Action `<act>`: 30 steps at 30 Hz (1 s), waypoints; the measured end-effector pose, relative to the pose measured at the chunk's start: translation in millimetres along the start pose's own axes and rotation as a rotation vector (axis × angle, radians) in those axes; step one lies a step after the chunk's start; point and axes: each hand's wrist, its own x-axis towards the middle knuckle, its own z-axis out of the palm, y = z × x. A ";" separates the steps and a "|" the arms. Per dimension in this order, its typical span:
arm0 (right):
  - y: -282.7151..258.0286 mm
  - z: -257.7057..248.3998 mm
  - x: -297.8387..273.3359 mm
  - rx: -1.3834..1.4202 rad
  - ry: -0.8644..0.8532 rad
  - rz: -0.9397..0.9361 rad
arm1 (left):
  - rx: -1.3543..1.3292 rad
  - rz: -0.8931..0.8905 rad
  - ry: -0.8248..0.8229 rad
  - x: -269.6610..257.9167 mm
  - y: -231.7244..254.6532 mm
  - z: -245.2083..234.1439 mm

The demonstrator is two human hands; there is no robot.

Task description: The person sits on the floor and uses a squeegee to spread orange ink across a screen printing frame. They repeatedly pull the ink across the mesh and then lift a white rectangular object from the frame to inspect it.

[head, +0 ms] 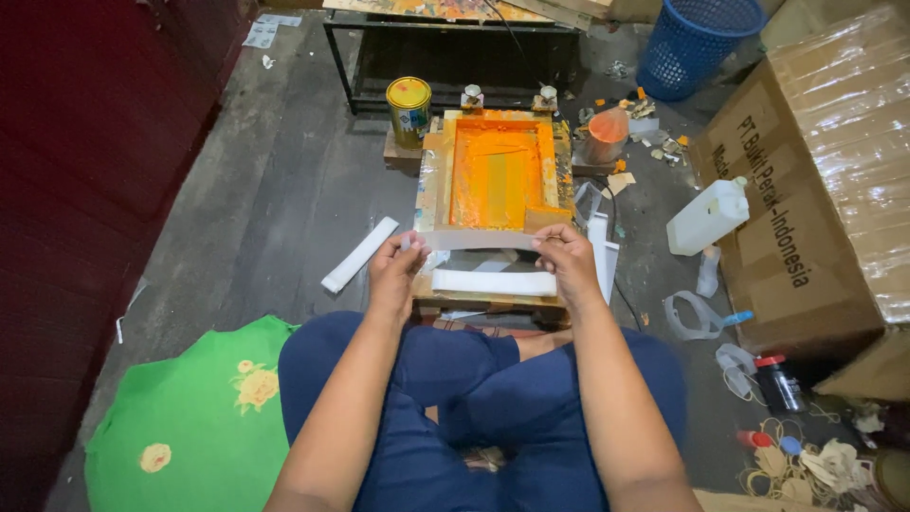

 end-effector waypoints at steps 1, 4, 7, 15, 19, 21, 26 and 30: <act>-4.2 0.5 -2.3 -0.001 0.000 0.001 | -0.001 -0.001 0.001 -0.8 -0.2 -0.7; -14.1 -0.5 -5.5 -0.004 0.001 0.001 | -0.036 0.000 -0.014 -6.8 6.0 4.5; -20.6 -2.8 -7.5 -0.013 -0.033 -0.001 | -0.036 0.000 -0.011 -20.6 21.1 18.7; -33.0 -5.3 -8.8 -0.011 0.048 -0.194 | -0.021 -0.032 -0.061 -9.5 5.5 12.4; -29.1 -5.6 -4.3 -0.170 0.089 -0.238 | 0.005 -0.038 -0.086 -8.6 8.4 8.6; -24.9 -10.2 -0.5 -0.193 0.092 -0.220 | -0.032 -0.056 -0.129 -8.3 10.4 6.1; -42.4 8.4 -8.2 -0.200 0.096 -0.154 | -0.002 -0.040 -0.129 5.1 -0.4 -6.0; -31.5 1.3 0.6 -0.237 0.109 -0.050 | 0.186 -0.016 -0.066 6.8 6.2 -1.5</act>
